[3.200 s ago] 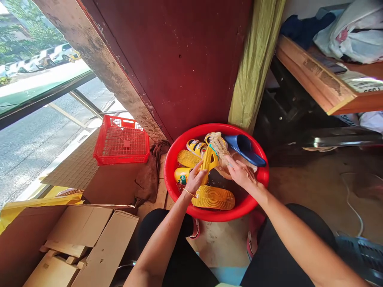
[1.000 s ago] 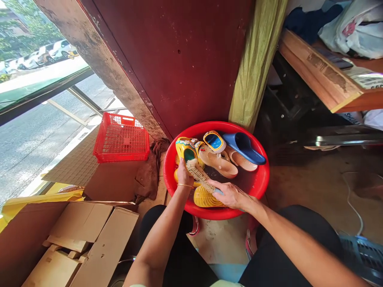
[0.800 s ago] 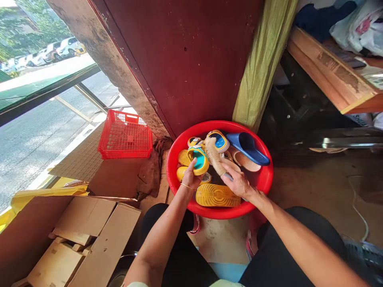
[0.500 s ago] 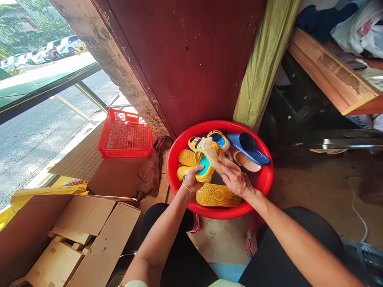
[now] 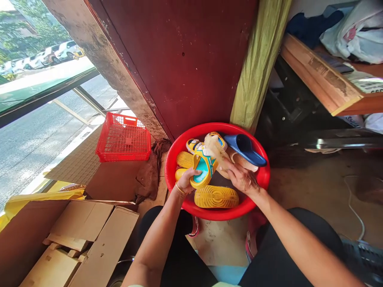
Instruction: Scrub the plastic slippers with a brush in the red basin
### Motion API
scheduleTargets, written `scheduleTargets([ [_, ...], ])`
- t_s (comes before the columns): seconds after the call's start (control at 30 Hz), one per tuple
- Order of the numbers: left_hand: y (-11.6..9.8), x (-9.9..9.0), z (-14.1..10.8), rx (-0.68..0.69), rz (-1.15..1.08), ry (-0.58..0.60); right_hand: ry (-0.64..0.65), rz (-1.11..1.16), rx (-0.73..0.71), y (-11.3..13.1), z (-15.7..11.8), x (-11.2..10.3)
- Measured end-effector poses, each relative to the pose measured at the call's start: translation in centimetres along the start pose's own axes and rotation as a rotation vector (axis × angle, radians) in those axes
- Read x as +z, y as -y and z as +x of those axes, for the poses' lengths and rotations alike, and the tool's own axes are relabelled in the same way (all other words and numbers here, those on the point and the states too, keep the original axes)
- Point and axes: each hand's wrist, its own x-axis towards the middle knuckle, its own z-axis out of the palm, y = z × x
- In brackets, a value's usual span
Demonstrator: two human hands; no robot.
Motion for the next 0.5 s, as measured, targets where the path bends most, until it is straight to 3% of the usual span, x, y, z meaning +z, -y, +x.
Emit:
scheduleTargets([
  [0.07, -0.1, 0.2, -0.4, -0.023, 0.055, 0.045, -0.108, -0.006, 0.053, -1.4, 1.0, -0.7],
  [0.2, 0.2, 0.7, -0.4, -0.006, 0.116, 0.057, -0.254, -0.009, -0.02, -2.5, 1.3, -1.0],
  [0.33, 0.2, 0.6, -0.1, -0.008, 0.182, 0.037, -0.111, -0.079, -0.075, -2.6, 0.5, -0.5],
  [0.5, 0.0, 0.9, -0.2, 0.004, 0.174, 0.058, -0.054, -0.154, 0.178, -4.2, 0.8, -1.3],
])
